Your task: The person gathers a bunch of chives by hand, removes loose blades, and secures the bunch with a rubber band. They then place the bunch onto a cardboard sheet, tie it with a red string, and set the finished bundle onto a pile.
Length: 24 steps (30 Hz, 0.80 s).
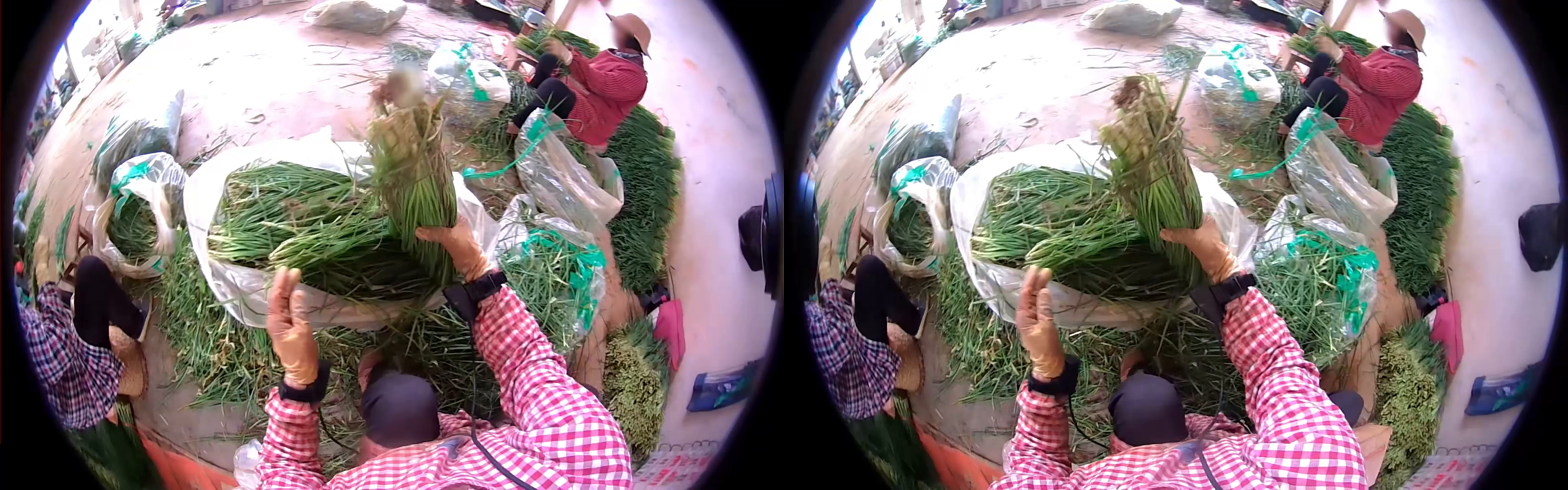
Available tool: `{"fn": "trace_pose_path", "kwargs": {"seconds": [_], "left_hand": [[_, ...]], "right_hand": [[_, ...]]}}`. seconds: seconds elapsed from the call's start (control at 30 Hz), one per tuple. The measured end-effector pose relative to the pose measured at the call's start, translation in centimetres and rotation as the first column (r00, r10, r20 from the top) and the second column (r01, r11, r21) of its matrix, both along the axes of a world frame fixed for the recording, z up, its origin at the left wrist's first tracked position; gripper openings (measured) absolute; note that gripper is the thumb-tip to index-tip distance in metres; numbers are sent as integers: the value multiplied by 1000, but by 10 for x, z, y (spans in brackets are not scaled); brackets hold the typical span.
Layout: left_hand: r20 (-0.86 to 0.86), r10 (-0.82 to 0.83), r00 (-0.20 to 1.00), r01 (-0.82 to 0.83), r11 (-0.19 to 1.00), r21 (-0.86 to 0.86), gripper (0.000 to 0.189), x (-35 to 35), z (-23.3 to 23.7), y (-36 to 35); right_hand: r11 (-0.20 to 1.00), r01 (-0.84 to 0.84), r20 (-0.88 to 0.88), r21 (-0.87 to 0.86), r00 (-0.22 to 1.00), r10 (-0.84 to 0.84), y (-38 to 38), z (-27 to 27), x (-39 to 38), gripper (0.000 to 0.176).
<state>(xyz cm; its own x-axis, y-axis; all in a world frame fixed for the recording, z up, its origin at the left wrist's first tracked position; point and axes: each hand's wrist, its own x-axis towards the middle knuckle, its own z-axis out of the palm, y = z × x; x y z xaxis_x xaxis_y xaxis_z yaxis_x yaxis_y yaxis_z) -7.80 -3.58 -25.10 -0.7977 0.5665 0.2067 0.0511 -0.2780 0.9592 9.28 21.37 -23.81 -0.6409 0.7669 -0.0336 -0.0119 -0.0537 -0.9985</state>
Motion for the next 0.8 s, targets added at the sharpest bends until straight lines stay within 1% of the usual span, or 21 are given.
{"fn": "trace_pose_path", "kwargs": {"seconds": [0.03,0.07,0.13,0.17,0.2,0.23,0.27,0.3,0.33,0.37,0.4,0.43,0.47,0.53,0.57,0.6,0.67,0.7,0.73,0.8], "left_hand": [[89,-41,995,38,999,26,38,13,-6,9],[85,-89,992,91,996,-16,34,22,-13,15],[77,-235,969,240,968,-67,32,44,-15,22],[147,-289,946,300,952,-61,32,51,-11,25],[221,-332,917,352,935,-54,32,55,-7,29],[169,-348,922,365,927,-83,33,55,-6,32],[232,-366,901,392,917,-76,32,54,-6,33],[332,-318,888,351,935,-44,31,53,-13,34],[424,-273,864,307,952,-12,31,51,-23,34],[545,-211,812,266,964,-23,33,44,-32,30],[564,-233,792,278,961,8,45,38,-56,25],[530,-265,805,310,951,4,53,37,-51,22],[501,-299,812,346,938,-1,61,41,-43,20],[548,-404,733,465,885,30,78,44,-27,22],[539,-445,715,469,877,103,87,46,-30,26],[457,-442,772,442,890,114,88,46,-43,33],[285,-424,860,398,906,146,91,46,-57,46],[264,-490,831,440,869,227,88,46,-63,46],[334,-476,813,427,879,213,87,45,-71,43],[478,-432,765,398,900,176,85,47,-95,29]], "right_hand": [[998,0,-30,-58,1000,-2,5,-5,3,42],[997,14,-46,-78,999,-17,9,-8,5,41],[991,31,-78,-131,996,-42,14,-15,5,39],[993,30,-103,-114,994,-42,11,-11,3,39],[994,36,-85,-104,995,-45,10,-7,4,39],[994,30,-67,-101,997,-37,9,-6,4,39],[995,16,-52,-100,998,-22,9,-6,2,39],[992,4,-54,-128,998,-11,8,-7,0,39],[981,6,-38,-193,999,-13,4,-5,-1,39],[992,0,-36,-124,999,-5,0,-4,-4,40],[999,-1,-35,-46,999,-1,-2,-3,-6,41],[1000,-23,61,-5,998,23,-3,-3,-7,45],[999,-43,53,14,998,42,-7,-5,-9,48],[995,-80,43,52,996,78,-19,-9,-16,52],[991,-76,39,106,997,72,-29,-4,-20,55],[983,-77,-11,167,997,80,-36,-11,-22,53],[891,-85,97,446,994,46,-56,-16,-25,59],[726,-198,272,658,962,16,-62,-13,-20,63],[557,-159,200,815,980,-13,-67,-26,-23,61],[424,-357,378,833,925,36,-85,-31,-18,70]]}}
